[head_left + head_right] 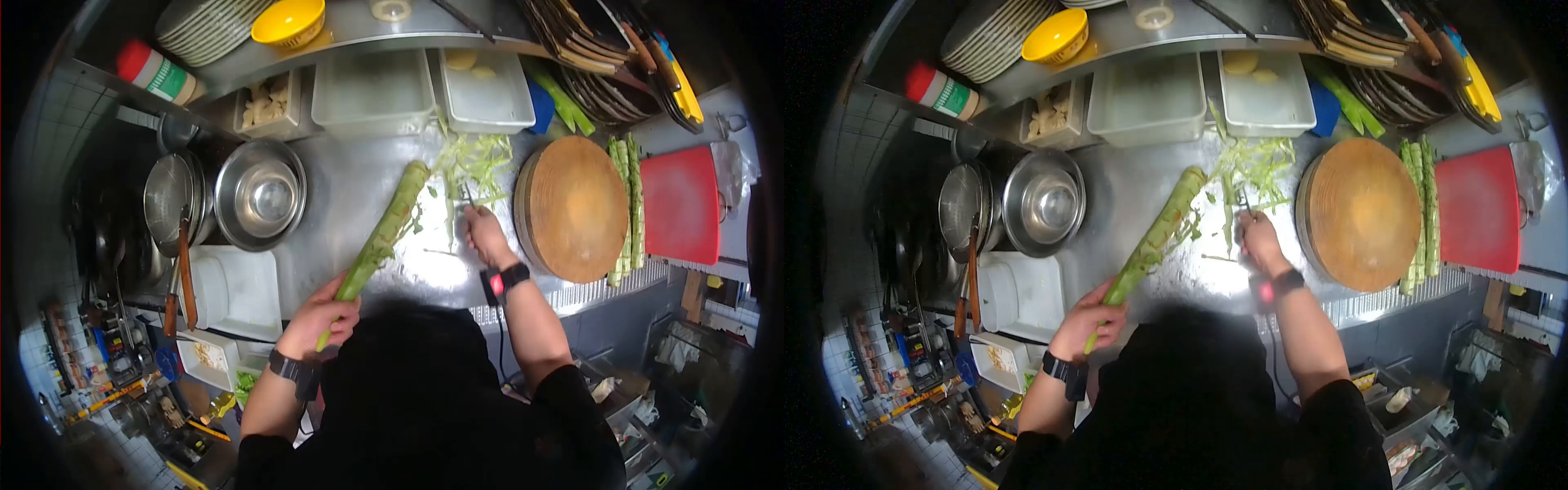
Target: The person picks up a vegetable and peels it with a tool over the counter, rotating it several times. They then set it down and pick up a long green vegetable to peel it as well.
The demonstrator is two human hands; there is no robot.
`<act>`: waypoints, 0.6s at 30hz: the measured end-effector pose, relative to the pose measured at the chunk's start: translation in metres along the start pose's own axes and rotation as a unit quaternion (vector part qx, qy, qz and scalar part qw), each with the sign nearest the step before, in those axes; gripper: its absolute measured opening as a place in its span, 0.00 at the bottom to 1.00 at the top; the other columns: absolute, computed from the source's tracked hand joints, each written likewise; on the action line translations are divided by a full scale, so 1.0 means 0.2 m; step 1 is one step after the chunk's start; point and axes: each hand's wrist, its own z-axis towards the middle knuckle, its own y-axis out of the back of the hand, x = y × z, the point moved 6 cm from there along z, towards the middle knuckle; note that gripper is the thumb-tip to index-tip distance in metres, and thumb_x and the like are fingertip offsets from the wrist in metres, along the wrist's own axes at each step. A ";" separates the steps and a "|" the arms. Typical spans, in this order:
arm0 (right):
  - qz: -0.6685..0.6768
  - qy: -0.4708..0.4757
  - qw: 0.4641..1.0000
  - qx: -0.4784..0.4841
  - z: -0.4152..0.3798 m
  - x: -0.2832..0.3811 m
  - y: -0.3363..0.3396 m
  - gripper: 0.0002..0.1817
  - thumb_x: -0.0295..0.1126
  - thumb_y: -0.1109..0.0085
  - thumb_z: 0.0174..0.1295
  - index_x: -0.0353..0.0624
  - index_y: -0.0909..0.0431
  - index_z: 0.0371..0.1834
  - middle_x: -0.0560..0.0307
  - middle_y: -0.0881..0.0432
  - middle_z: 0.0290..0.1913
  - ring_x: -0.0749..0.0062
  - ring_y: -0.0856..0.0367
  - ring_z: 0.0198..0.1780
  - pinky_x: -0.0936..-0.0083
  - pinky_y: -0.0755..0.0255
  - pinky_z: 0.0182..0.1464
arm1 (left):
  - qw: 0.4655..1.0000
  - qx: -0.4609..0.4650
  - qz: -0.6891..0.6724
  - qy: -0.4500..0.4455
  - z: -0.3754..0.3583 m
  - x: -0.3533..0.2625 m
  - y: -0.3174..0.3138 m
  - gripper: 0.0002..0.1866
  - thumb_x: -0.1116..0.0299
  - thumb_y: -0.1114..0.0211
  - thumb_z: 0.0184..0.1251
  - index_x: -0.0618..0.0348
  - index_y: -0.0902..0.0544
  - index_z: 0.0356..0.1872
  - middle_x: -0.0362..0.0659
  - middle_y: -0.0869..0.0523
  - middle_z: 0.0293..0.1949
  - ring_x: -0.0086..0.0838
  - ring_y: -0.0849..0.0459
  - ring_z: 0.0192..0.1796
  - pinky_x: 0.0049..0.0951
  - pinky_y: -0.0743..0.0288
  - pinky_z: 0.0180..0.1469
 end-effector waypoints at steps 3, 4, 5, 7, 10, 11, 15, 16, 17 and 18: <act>-0.050 0.027 0.998 0.041 -0.22 0.13 -0.09 0.24 0.38 0.44 0.82 0.44 0.29 0.76 0.65 0.25 0.27 0.81 0.30 0.19 0.79 0.32 0.22 | 1.000 0.000 -0.014 -0.012 0.01 -0.01 0.01 0.43 0.86 0.43 0.68 0.47 0.39 0.85 0.36 0.27 0.35 0.15 0.34 0.22 0.17 0.40 0.19; -0.147 0.117 0.981 0.052 -0.28 0.19 -0.11 0.27 0.37 0.44 0.82 0.47 0.33 0.81 0.63 0.23 0.28 0.79 0.27 0.21 0.77 0.29 0.25 | 1.000 0.006 -0.015 -0.010 0.01 -0.02 0.00 0.44 0.86 0.43 0.67 0.48 0.39 0.85 0.36 0.27 0.36 0.15 0.33 0.22 0.17 0.40 0.19; -0.239 0.211 0.946 0.060 -0.31 0.25 -0.15 0.31 0.36 0.43 0.82 0.49 0.37 0.85 0.62 0.21 0.30 0.78 0.24 0.23 0.75 0.26 0.28 | 1.000 0.016 -0.013 -0.013 0.02 -0.04 -0.01 0.45 0.87 0.43 0.66 0.48 0.40 0.86 0.37 0.26 0.37 0.15 0.33 0.22 0.16 0.39 0.19; -0.275 0.299 0.909 0.096 -0.37 0.25 -0.21 0.32 0.31 0.42 0.80 0.52 0.36 0.85 0.56 0.16 0.34 0.70 0.17 0.29 0.70 0.20 0.36 | 0.999 0.020 -0.020 -0.015 0.03 -0.05 -0.02 0.46 0.87 0.42 0.65 0.48 0.40 0.86 0.37 0.26 0.37 0.15 0.33 0.23 0.16 0.39 0.20; -0.299 0.519 0.773 0.210 -0.63 0.30 -0.38 0.29 0.26 0.38 0.75 0.52 0.26 0.79 0.48 0.14 0.38 0.53 0.15 0.34 0.62 0.18 0.42 | 0.999 0.033 -0.029 -0.011 0.04 -0.06 -0.03 0.46 0.88 0.42 0.65 0.49 0.40 0.85 0.38 0.26 0.37 0.16 0.32 0.23 0.17 0.39 0.20; -0.336 0.496 0.765 0.237 -0.68 0.29 -0.41 0.29 0.25 0.37 0.73 0.52 0.24 0.78 0.46 0.14 0.38 0.49 0.15 0.34 0.60 0.18 0.42 | 0.999 0.040 -0.030 -0.010 0.05 -0.06 -0.03 0.46 0.88 0.41 0.64 0.49 0.40 0.85 0.38 0.26 0.38 0.16 0.32 0.23 0.17 0.39 0.20; -0.399 0.502 0.688 0.341 -0.87 0.28 -0.53 0.31 0.31 0.39 0.75 0.59 0.28 0.81 0.50 0.19 0.32 0.53 0.15 0.30 0.56 0.21 0.36 | 0.999 0.027 -0.036 0.004 0.05 -0.05 0.00 0.44 0.88 0.42 0.65 0.49 0.38 0.84 0.38 0.26 0.38 0.16 0.31 0.24 0.16 0.39 0.20; -0.403 0.492 0.682 0.362 -0.86 0.27 -0.53 0.30 0.32 0.40 0.77 0.59 0.29 0.82 0.49 0.15 0.36 0.50 0.13 0.33 0.60 0.19 0.36 | 0.999 0.017 -0.038 0.011 0.04 -0.05 -0.01 0.43 0.88 0.42 0.66 0.49 0.37 0.83 0.38 0.26 0.38 0.16 0.31 0.24 0.16 0.39 0.20; -0.402 0.492 0.682 0.362 -0.75 0.22 -0.53 0.30 0.32 0.40 0.77 0.59 0.29 0.82 0.49 0.15 0.36 0.50 0.13 0.33 0.60 0.19 0.36 | 0.999 0.007 -0.040 0.017 0.04 -0.05 -0.01 0.42 0.87 0.43 0.66 0.49 0.35 0.83 0.37 0.26 0.37 0.16 0.31 0.24 0.16 0.39 0.20; -0.336 0.513 0.733 0.294 -0.54 0.18 -0.48 0.29 0.31 0.41 0.78 0.58 0.29 0.82 0.46 0.13 0.41 0.50 0.12 0.37 0.62 0.18 0.38 | 0.999 0.007 -0.040 0.018 0.04 -0.06 -0.02 0.42 0.87 0.43 0.66 0.49 0.35 0.83 0.37 0.26 0.37 0.16 0.31 0.24 0.16 0.39 0.20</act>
